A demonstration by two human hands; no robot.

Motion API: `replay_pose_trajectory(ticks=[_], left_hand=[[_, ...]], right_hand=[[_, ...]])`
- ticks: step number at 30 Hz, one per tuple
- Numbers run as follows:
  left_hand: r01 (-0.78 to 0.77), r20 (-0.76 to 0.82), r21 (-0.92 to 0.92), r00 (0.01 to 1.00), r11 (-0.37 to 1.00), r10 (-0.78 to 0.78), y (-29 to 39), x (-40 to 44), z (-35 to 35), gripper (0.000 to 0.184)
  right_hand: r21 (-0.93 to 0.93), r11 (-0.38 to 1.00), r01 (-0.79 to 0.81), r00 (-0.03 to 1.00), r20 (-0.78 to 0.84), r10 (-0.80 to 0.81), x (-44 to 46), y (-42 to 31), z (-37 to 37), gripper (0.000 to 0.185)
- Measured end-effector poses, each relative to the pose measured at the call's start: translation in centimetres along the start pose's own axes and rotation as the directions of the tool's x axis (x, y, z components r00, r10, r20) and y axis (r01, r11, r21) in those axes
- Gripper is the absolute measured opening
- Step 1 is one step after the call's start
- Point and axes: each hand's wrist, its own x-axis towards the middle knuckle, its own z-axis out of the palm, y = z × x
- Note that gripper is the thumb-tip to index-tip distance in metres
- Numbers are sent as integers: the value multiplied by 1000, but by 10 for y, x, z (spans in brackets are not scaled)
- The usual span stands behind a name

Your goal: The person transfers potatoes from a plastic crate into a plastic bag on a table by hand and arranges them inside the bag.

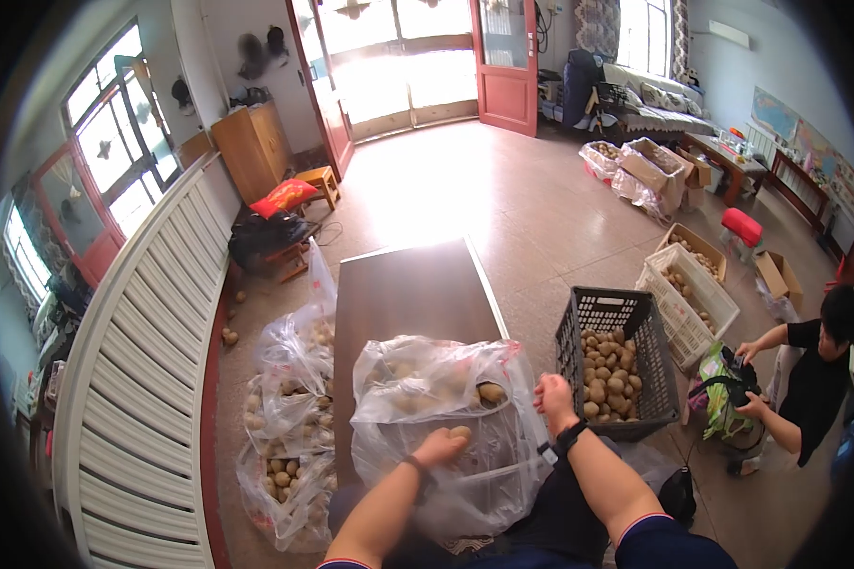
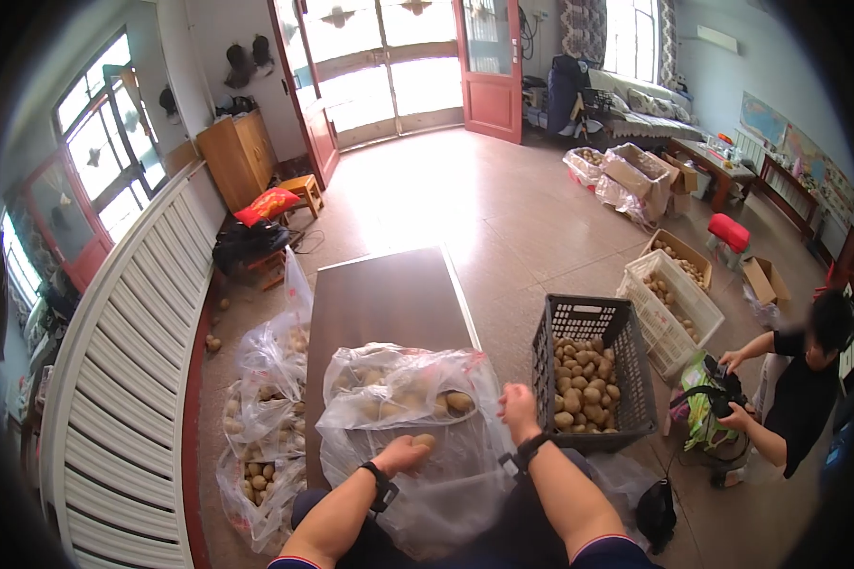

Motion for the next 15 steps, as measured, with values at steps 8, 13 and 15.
replay_pose_trajectory(ticks=[8, 13, 15], left_hand=[[-18, 82, -139, 996, 990, 30, 10, -10, 11, 42], [11, 25, -183, 1000, 983, -6, 27, -27, 19, 35], [37, 30, -209, 999, 977, -32, 32, -31, 20, 36]], right_hand=[[-313, 843, 436, 755, 638, -153, -67, 39, 49, 33], [-437, 655, 617, 720, 649, -245, -75, 48, 53, 54], [-434, 697, 571, 737, 646, -201, -77, 46, 53, 59]])
